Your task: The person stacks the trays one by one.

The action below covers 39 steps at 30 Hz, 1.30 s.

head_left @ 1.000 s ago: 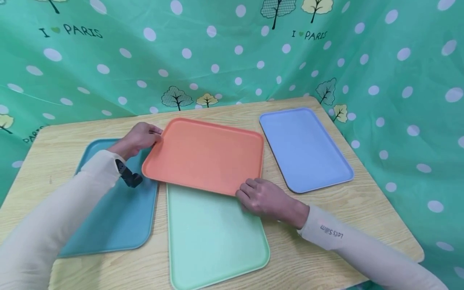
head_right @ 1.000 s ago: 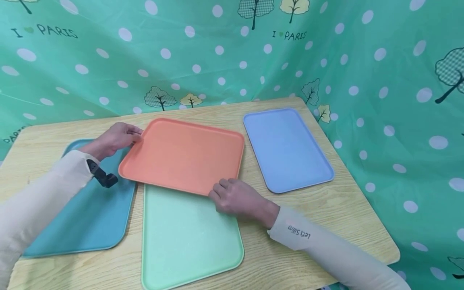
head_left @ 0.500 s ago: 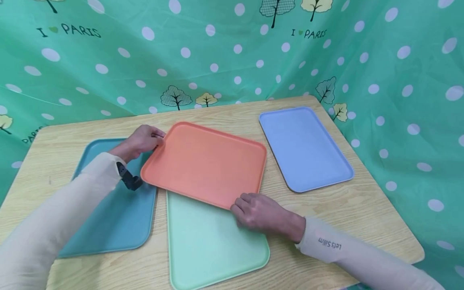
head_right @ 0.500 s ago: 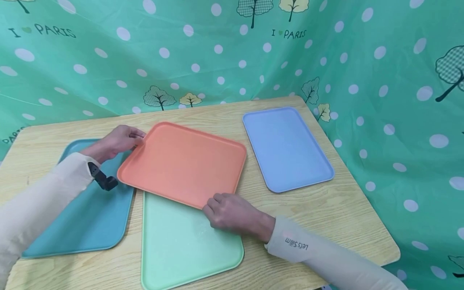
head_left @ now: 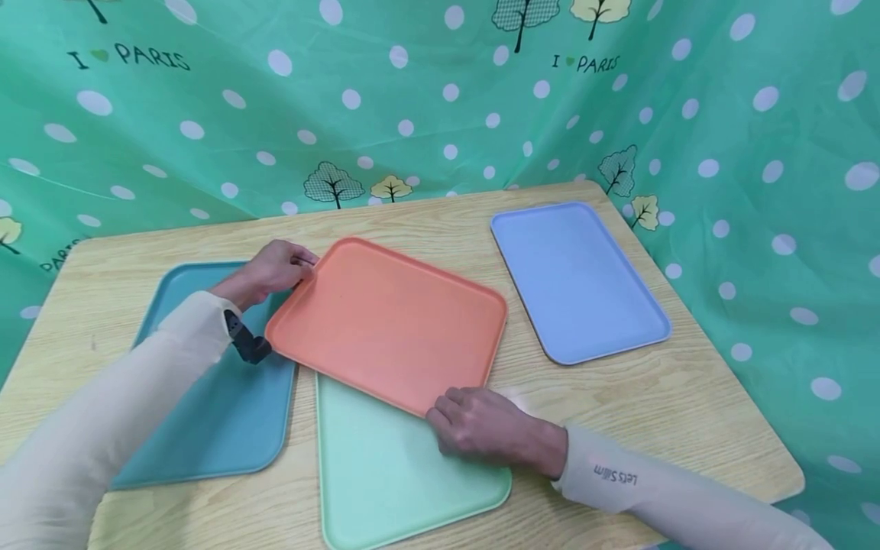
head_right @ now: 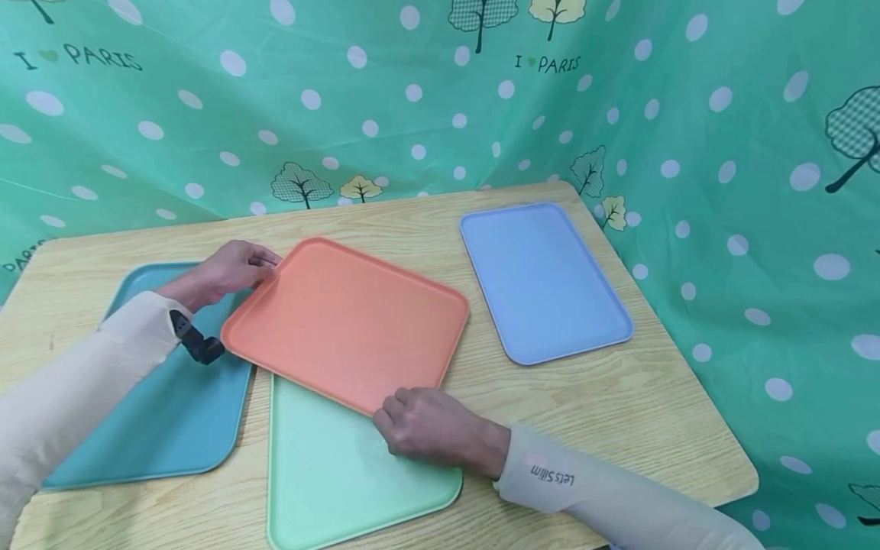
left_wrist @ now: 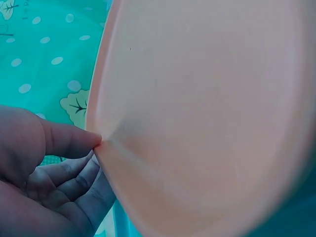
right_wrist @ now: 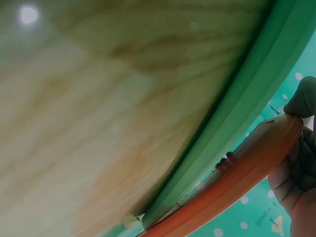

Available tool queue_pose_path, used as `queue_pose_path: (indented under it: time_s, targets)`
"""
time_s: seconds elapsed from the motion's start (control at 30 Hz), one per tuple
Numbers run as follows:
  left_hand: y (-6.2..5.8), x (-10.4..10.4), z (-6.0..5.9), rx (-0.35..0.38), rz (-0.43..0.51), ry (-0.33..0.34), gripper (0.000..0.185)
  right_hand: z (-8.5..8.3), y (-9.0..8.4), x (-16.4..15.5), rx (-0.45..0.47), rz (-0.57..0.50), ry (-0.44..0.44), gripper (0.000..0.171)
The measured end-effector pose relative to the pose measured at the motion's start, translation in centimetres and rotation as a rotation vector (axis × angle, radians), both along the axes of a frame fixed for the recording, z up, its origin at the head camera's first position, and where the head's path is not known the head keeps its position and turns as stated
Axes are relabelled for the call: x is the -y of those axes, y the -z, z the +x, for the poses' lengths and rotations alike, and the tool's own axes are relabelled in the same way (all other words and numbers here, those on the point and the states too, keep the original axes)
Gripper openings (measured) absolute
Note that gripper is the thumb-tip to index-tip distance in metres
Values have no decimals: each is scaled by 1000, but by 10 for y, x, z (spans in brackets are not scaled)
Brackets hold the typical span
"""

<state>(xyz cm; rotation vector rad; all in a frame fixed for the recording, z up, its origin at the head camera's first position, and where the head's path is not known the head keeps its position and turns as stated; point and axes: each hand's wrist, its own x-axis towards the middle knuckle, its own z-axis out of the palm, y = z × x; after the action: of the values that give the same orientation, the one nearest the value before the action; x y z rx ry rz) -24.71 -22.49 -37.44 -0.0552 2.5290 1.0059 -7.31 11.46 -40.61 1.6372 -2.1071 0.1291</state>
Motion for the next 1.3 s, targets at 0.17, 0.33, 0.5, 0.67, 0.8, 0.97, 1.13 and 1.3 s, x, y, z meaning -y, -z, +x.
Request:
queue_pose_path:
  time_s: [0.17, 0.33, 0.5, 0.67, 0.8, 0.97, 1.13, 1.3]
  targets:
    - [1, 0, 0, 9, -6, 8, 31, 4, 0, 4, 15, 0, 3, 25]
    - [2, -1, 1, -5, -10, 15, 31, 8, 0, 7, 38, 12, -2, 15]
    - [2, -3, 1, -22, -15, 27, 32, 11, 1, 11, 80, -3, 3, 15]
    - [4, -4, 1, -36, -31, 30, 31, 14, 1, 14, 109, -18, 9, 17]
    - [4, -6, 1, -22, -26, 28, 31, 16, 1, 17, 144, -17, 18, 20]
    - [5, -7, 1, -14, -19, 29, 31, 19, 3, 20, 186, -17, 41, 23]
    - [5, -8, 0, -26, -32, 35, 31, 21, 3, 23, 211, -24, 67, 25]
    - [4, -9, 1, -33, -58, 50, 33, 22, 4, 25, 288, -19, 88, 27]
